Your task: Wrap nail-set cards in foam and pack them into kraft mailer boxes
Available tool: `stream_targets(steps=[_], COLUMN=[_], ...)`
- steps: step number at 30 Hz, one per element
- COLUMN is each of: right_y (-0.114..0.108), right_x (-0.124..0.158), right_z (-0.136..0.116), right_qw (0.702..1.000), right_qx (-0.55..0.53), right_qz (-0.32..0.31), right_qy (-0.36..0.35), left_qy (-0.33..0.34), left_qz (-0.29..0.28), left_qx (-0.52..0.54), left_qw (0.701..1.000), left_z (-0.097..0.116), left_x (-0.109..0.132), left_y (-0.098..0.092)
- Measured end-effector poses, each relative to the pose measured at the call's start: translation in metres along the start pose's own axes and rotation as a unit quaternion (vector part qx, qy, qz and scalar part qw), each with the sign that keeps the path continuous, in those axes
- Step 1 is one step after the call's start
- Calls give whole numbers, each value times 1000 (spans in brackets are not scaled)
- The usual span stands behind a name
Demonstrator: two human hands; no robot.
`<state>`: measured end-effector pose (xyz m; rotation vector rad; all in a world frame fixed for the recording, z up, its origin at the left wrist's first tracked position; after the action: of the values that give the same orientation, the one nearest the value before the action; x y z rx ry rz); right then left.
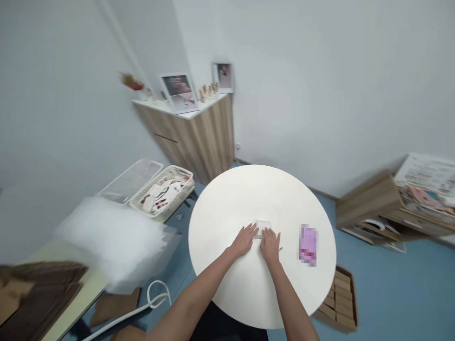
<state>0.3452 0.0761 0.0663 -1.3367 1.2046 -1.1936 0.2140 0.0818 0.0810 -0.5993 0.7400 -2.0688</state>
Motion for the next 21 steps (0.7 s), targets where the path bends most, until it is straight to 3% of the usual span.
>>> stream_targets(steps=[3, 6, 10, 14, 17, 21], right_y=[-10, -11, -7, -9, -16, -30], right_x=[-12, -20, -9, 38, 88, 159], right_z=[-25, -87, -214, -362, -464, -574], right_qw=[997, 987, 957, 905, 867, 818], right_qx=[19, 8, -21, -52, -65, -72], right_qz=[73, 115, 131, 130, 121, 112], right_qy=[-24, -110, -257, -401, -479, -559], left_qy=[-30, -93, -151, -223, -318, -477], left_qz=[74, 176, 362, 516, 559, 543], left_qx=[36, 69, 72, -5, -93, -169], left_qw=[996, 978, 917, 827, 760, 670], left_z=[-19, -62, -125, -157, -162, -173], left_x=[39, 109, 255, 430, 542, 644], left_y=[-31, -66, -125, -176, -200, -214])
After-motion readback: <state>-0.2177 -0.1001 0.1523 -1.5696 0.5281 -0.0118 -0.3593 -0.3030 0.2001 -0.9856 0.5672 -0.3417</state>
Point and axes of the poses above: each hand's wrist, its own x-axis away from the middle knuckle, its own y-axis out of the palm, z = x × y, the point moved 6 cm from there along -x, towards the middle knuckle, and after that the axes turned 13 degrees about x, right-handed, at the moved point
